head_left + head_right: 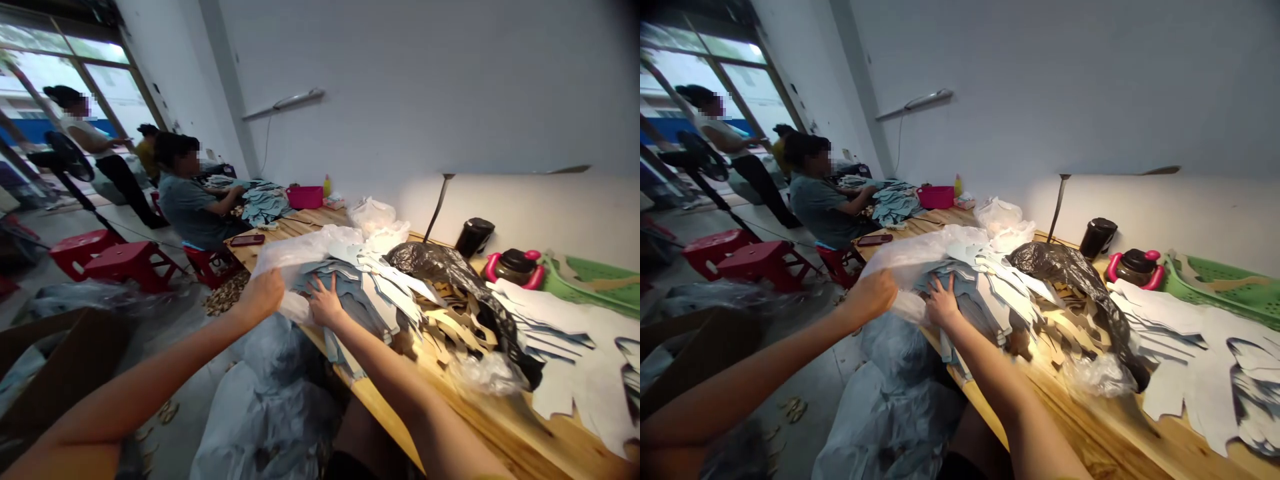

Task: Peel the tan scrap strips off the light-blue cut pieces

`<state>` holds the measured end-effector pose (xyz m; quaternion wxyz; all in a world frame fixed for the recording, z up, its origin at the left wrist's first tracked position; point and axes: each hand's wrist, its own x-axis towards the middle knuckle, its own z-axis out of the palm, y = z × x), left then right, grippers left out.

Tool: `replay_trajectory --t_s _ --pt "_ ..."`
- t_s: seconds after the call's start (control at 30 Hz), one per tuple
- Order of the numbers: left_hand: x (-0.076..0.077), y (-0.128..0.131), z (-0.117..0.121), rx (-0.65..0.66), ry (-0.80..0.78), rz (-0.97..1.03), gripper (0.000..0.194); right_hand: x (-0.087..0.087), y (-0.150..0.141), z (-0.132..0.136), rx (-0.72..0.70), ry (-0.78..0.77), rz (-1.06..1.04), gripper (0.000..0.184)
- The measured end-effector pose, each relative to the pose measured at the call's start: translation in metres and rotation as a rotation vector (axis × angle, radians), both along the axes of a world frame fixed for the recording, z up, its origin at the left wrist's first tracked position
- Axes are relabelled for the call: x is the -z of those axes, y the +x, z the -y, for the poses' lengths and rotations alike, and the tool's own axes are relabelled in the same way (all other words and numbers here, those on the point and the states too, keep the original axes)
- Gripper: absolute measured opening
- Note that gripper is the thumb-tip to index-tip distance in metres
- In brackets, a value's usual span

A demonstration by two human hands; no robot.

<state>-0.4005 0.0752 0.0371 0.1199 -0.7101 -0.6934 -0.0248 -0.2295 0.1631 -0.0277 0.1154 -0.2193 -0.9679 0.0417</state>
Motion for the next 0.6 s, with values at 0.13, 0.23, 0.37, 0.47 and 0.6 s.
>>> replay_trajectory --t_s 0.13,0.23,0.37,0.47,0.6 --pt "-0.028 0.019 -0.030 -0.092 0.131 -0.070 0.063 -0.035 0.039 0.004 -0.034 -0.010 -0.105 0.032" --pt "-0.025 0.037 -0.047 -0.007 0.183 -0.078 0.066 -0.056 0.108 -0.020 0.255 -0.007 -0.457 0.034" --pt "-0.015 0.049 -0.074 0.167 0.271 -0.124 0.063 -0.051 0.200 -0.076 0.713 -0.152 -0.418 0.044" --pt "-0.018 0.044 -0.108 0.054 0.148 -0.076 0.053 -0.031 0.228 -0.104 0.780 -0.263 -0.293 0.042" --pt "-0.031 0.034 -0.153 -0.099 -0.013 0.018 0.040 -0.015 0.220 -0.116 0.795 -0.306 -0.205 0.058"
